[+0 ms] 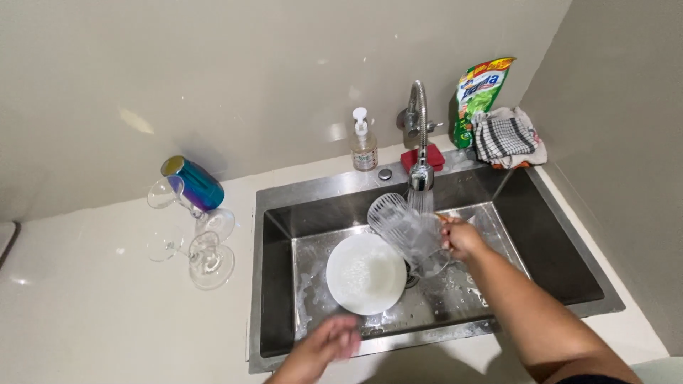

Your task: Wash glass and plates in a kitchen sink.

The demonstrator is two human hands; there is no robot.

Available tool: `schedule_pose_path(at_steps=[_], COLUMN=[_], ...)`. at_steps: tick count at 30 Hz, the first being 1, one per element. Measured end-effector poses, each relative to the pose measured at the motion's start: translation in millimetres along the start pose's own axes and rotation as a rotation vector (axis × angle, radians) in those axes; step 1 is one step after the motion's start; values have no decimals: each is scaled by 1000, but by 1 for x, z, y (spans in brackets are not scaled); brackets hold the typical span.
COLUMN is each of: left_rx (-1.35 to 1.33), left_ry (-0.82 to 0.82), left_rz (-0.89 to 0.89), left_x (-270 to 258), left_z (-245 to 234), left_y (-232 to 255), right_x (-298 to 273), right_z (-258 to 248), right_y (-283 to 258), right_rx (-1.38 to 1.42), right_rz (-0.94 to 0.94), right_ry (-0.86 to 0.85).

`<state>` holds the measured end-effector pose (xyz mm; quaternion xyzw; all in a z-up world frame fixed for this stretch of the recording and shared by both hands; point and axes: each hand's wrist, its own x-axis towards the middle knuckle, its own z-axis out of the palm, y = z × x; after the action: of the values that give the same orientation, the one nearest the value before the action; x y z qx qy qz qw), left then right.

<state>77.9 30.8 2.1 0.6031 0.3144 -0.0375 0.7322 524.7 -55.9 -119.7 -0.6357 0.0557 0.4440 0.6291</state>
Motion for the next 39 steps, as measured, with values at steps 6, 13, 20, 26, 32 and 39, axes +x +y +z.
schedule_pose_path(at_steps=[6, 13, 20, 26, 32, 39], left_rx=[-204, -300, -208, -49, -194, -424], left_ry=[18, -64, -242, -223, -579, -336], left_rz=[-10, -329, -220, -150, -388, -115], left_x=[151, 225, 257, 269, 296, 287], left_z=[36, 76, 73, 40, 0, -5], left_y=[20, 57, 98, 120, 84, 64], right_x=[-22, -48, -133, -168, -148, -118], right_z=[5, -6, -10, -8, -5, 9], right_y=[41, 73, 7, -18, -11, -3], right_rx=[376, 501, 214, -1115, -1390, -730], right_rz=[-52, -224, -186, -706, -815, -462], right_ry=[0, 4, 126, 211, -169, -98])
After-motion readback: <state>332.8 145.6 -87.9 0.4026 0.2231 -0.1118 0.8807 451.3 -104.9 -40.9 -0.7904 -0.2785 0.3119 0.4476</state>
